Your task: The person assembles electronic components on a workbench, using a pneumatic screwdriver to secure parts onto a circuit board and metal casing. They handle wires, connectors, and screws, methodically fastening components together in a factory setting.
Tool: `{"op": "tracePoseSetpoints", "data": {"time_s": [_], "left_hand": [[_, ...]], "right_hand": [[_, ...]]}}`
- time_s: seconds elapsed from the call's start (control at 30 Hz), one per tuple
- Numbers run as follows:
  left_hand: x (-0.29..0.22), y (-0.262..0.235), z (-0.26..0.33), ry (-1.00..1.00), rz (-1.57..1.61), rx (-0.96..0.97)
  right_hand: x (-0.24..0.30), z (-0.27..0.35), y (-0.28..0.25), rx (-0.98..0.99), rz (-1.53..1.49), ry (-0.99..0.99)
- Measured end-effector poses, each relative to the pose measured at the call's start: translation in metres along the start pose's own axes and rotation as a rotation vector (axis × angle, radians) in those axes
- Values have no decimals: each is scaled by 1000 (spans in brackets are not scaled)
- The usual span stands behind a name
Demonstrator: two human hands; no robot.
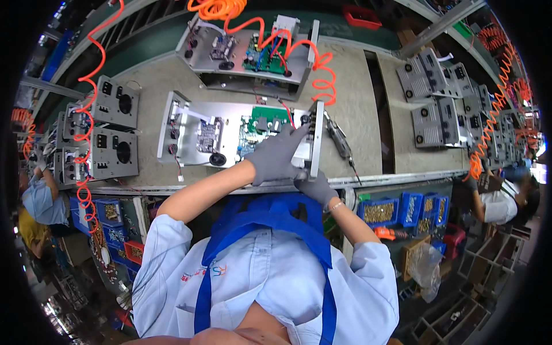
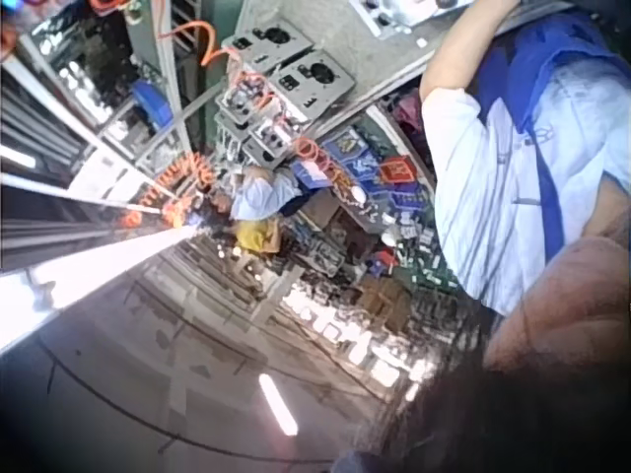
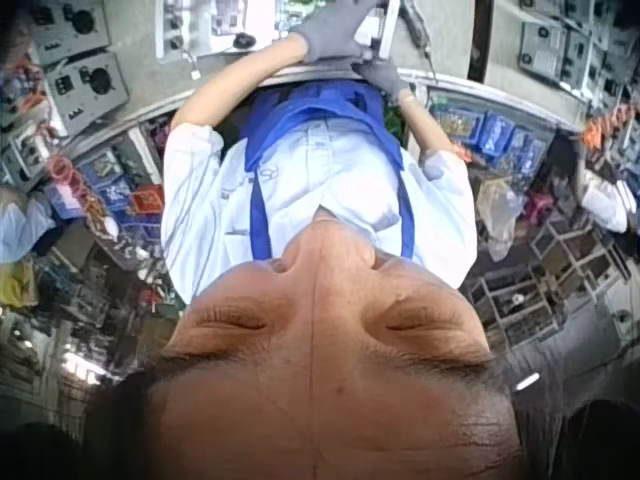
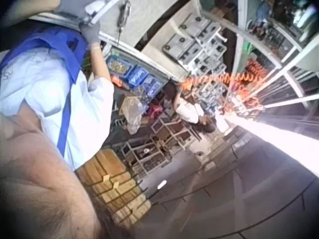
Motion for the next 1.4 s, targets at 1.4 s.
{"op": "tracePoseSetpoints", "data": {"time_s": [1.4], "left_hand": [[64, -234, -150, -113, -377, -311]], "right_hand": [[71, -268, -359, -725, -220, -408]]}}
Point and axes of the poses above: each hand's wrist, its own z-axis away from the middle knuckle, its own y-axis out of the palm, x = y × z, the point moved 9 cm from there along -z, towards the middle knuckle, and after that the axes turned 13 degrees about x, right-handed, at the moved point
